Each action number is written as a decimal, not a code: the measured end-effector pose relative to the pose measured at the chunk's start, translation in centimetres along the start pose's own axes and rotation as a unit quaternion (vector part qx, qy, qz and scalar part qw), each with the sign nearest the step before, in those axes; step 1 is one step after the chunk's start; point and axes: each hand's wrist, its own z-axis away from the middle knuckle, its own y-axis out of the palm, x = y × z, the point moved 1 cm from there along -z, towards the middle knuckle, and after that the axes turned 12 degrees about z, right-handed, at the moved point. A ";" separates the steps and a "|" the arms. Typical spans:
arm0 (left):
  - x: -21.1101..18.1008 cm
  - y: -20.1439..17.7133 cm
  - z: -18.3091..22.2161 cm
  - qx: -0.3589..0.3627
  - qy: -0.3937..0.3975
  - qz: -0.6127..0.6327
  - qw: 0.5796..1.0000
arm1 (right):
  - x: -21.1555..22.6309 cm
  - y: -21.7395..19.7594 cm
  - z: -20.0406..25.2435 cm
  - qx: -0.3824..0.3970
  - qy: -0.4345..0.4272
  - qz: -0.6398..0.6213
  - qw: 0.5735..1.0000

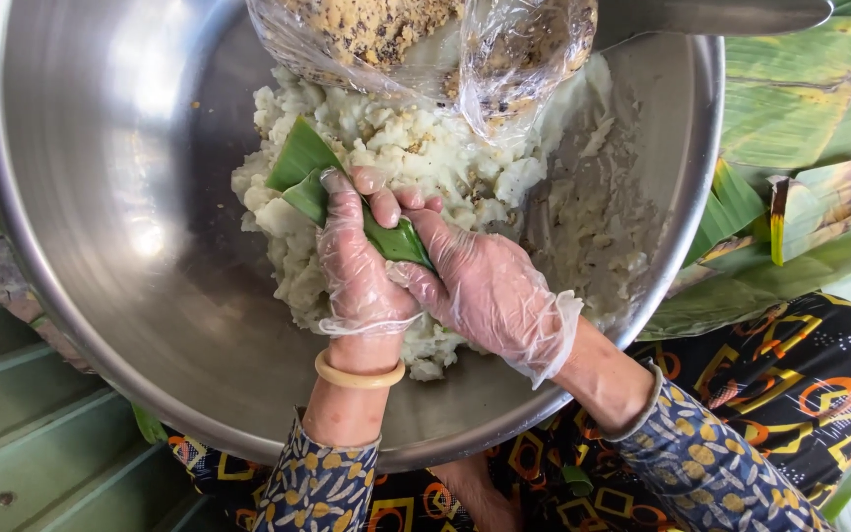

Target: The person is portioning out a white dough-like substance from a large metal bowl, shaping it into small balls, and placing them onto individual pieces of banana leaf for wrapping.

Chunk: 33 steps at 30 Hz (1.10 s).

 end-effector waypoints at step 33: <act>-0.6 -1.1 -0.2 0.098 -0.116 0.134 0.979 | 0.4 -0.9 0.0 -0.217 -0.157 0.107 0.958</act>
